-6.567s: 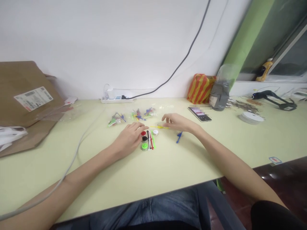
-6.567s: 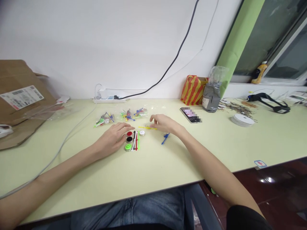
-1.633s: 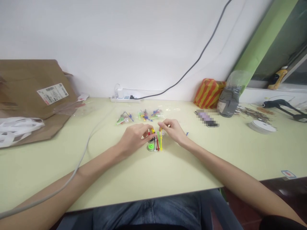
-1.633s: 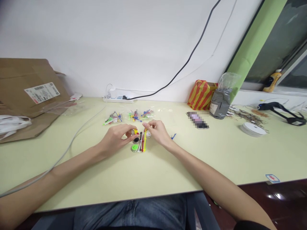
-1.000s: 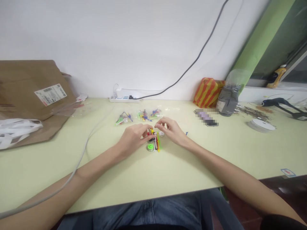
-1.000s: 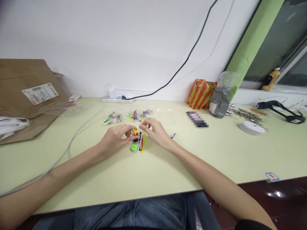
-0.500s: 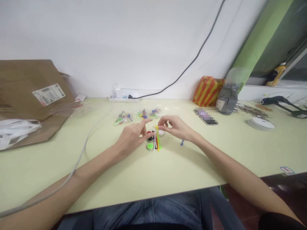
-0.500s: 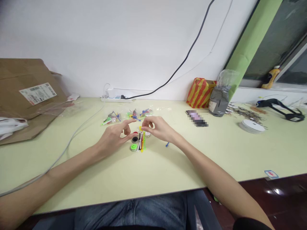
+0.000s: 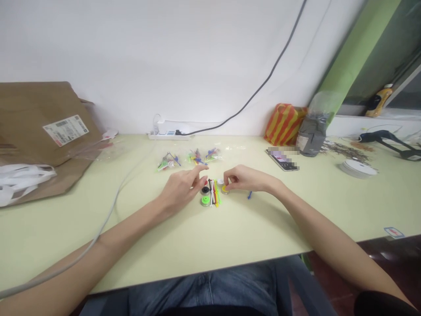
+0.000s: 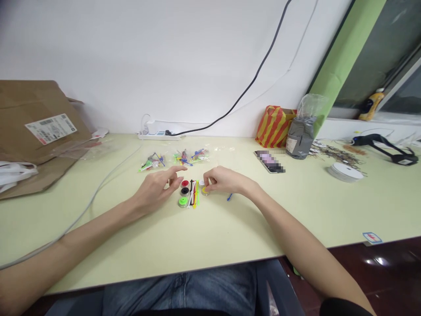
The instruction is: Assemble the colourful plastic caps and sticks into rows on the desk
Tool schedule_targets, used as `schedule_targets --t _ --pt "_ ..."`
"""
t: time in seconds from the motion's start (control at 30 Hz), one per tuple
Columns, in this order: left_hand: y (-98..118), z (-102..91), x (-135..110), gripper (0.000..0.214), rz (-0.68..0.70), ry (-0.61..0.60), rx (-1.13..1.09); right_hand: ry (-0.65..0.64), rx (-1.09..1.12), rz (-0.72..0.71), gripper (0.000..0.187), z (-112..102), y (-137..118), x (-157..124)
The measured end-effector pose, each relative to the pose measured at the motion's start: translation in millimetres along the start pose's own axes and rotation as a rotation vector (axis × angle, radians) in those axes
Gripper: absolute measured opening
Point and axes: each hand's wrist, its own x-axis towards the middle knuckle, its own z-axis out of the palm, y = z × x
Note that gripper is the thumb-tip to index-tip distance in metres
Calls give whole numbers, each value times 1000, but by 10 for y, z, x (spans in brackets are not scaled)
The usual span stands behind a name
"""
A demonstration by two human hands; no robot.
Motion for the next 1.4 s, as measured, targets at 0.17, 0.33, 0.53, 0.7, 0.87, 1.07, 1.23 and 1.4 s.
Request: schedule_targets --t 0.17,0.33,0.53,0.7,0.87,1.07,1.23,1.4 --pt "3 -3 -4 33 -7 -21 2 59 -37 -6 13 47 -5 16" --pt "16 -26 -10 35 -8 -32 -10 58 5 -47 13 6 -7 1" --pt "15 -31 -8 36 3 -37 -5 -18 13 31 21 -220 108 -116" --pt "12 -18 -19 36 -2 -51 1 -183 -48 211 44 -349 242 -228" --pt "7 -21 -28 35 -11 -59 -3 -292 -81 340 39 -358 270 -242" --pt "25 -47 -12 36 -21 -75 -28 -163 -31 256 18 -331 254 -197" --pt "38 -43 -2 34 -4 -54 -19 293 105 55 23 -267 153 -105" --pt "21 -27 14 33 3 -45 -40 378 582 -163 36 37 -103 51"
